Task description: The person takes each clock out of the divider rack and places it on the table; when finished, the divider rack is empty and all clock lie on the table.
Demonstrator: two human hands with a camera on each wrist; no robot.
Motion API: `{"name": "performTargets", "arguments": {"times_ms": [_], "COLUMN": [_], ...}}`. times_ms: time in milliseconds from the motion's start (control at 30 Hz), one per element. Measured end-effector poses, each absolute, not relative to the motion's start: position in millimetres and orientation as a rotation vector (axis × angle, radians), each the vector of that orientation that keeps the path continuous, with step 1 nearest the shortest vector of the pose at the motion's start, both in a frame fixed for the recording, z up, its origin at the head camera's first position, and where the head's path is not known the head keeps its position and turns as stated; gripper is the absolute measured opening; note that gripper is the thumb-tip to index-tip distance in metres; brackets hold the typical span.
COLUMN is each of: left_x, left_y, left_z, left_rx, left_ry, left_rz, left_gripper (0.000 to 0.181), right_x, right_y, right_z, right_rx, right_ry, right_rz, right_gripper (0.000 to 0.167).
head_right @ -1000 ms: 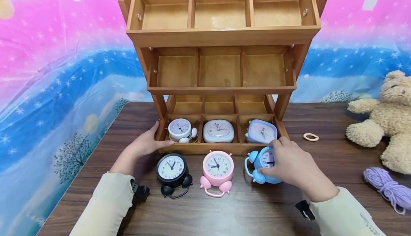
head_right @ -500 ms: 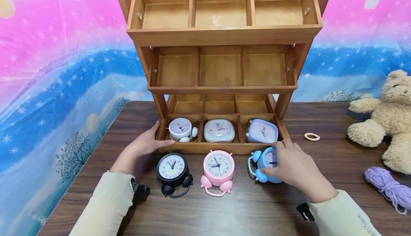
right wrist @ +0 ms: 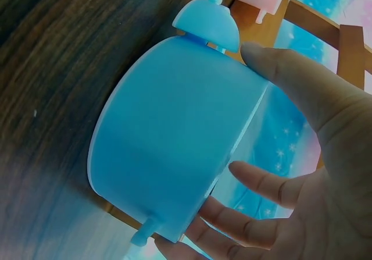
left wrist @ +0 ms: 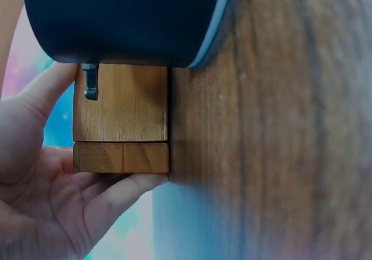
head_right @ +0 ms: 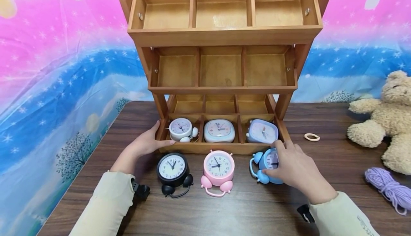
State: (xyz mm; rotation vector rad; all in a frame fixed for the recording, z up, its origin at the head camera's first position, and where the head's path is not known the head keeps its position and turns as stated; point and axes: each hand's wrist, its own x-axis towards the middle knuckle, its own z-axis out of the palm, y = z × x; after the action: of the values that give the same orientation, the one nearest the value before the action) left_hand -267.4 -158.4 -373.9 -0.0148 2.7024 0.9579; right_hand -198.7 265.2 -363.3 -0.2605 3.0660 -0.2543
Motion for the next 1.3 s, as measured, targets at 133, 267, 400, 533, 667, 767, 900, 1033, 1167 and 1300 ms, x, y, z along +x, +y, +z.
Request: {"name": "performTargets", "arguments": {"times_ms": [133, 267, 400, 533, 667, 767, 900, 1033, 1167, 1300], "left_x": [-267.3, -268.0, -268.8, -269.3, -268.3, -268.2, -268.7, -269.3, -269.2, -268.7], "left_y": [-160.4, -163.4, -167.1, -170.0, -171.2, -171.1, -171.0, -171.6, -172.1, -171.8], "left_z": [-373.6, -373.6, -374.6, -375.6, -376.0, -376.6, -376.6, -376.5, -377.0, -378.3], "left_rx": [0.000, 0.041, 0.091, 0.105, 0.092, 0.091, 0.099, 0.100, 0.095, 0.088], "left_ry": [2.699, 2.704, 2.718, 2.723, 2.715, 2.710, 2.717, 2.725, 2.727, 2.723], "left_rz": [0.967, 0.971, 0.958, 0.947, 0.955, 0.964, 0.957, 0.942, 0.943, 0.954], "left_gripper": [0.110, 0.109, 0.106, 0.105, 0.106, 0.106, 0.106, 0.106, 0.106, 0.106], "right_x": [-198.3, -198.2, -198.1, -197.6, -196.4, -195.4, -196.6, -203.0, -212.7, -226.3], "right_y": [266.1, 266.5, 266.6, 264.9, 261.3, 255.7, 241.0, 220.7, 196.5, 169.9], "right_z": [-364.5, -367.4, -369.6, -368.3, -363.7, -358.0, -348.1, -341.4, -337.2, -331.8], "right_rx": [-0.250, -0.259, -0.280, -0.284, -0.256, -0.230, -0.261, -0.409, -0.560, -0.615], "right_ry": [3.062, 3.067, 3.084, 3.080, 3.075, 3.108, 3.185, 3.264, 3.289, 3.247], "right_rz": [-0.300, -0.319, -0.307, -0.300, -0.250, -0.206, -0.197, -0.196, -0.269, -0.339], "right_gripper": [0.096, 0.092, 0.093, 0.095, 0.098, 0.095, 0.087, 0.080, 0.081, 0.091]}}
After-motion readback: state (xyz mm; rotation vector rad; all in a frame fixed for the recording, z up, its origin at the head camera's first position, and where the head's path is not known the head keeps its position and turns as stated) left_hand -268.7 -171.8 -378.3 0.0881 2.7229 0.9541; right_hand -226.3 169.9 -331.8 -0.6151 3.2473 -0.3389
